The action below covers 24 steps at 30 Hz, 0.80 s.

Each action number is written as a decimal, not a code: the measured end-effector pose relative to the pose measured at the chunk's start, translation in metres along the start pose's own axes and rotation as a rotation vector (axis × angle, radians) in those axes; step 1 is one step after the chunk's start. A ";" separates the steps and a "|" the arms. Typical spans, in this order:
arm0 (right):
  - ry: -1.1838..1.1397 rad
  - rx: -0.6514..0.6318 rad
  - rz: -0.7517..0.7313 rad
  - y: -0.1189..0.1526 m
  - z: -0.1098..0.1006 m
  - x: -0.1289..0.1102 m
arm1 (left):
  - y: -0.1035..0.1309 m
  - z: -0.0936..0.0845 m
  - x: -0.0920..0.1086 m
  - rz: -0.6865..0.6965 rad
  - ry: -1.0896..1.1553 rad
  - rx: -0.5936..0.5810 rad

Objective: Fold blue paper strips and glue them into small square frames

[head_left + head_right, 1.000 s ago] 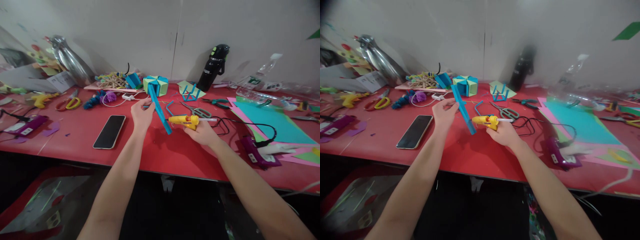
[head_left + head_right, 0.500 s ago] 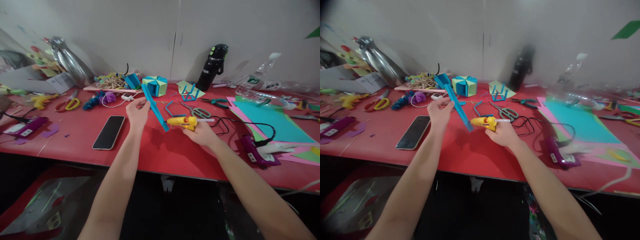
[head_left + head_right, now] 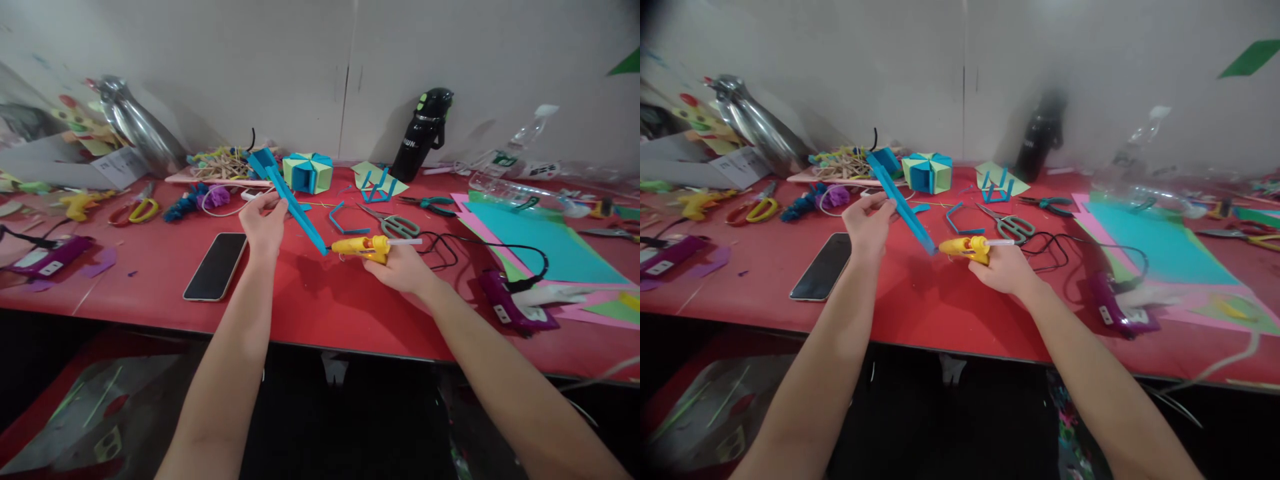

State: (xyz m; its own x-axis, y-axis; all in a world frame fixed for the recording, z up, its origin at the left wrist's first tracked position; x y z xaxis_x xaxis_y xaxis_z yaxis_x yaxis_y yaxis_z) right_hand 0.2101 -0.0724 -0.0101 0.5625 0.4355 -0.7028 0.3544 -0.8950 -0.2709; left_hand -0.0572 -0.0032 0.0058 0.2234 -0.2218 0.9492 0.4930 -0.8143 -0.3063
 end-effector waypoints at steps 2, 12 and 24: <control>0.019 -0.003 0.007 0.000 -0.001 0.003 | -0.003 -0.003 0.000 -0.011 0.029 0.014; -0.129 0.598 0.175 -0.006 -0.060 0.046 | 0.002 0.000 0.001 0.000 0.077 -0.065; 0.098 0.631 0.453 -0.012 -0.084 0.134 | 0.035 0.028 -0.003 -0.056 0.028 -0.381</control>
State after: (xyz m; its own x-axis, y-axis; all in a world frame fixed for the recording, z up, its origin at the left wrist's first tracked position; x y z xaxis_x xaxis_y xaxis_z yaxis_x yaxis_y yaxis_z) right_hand 0.3442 0.0051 -0.0454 0.6248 -0.0056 -0.7808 -0.4009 -0.8604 -0.3147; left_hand -0.0173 -0.0162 -0.0095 0.1790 -0.1819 0.9669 0.1549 -0.9653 -0.2103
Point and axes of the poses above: each hand's wrist, its own y-axis away from the middle knuckle, its own z-axis out of the palm, x = y × z, the point moved 2 cm from there along -y, towards the middle knuckle, and after that the axes turned 15 degrees about -y, right-handed, at the moved point
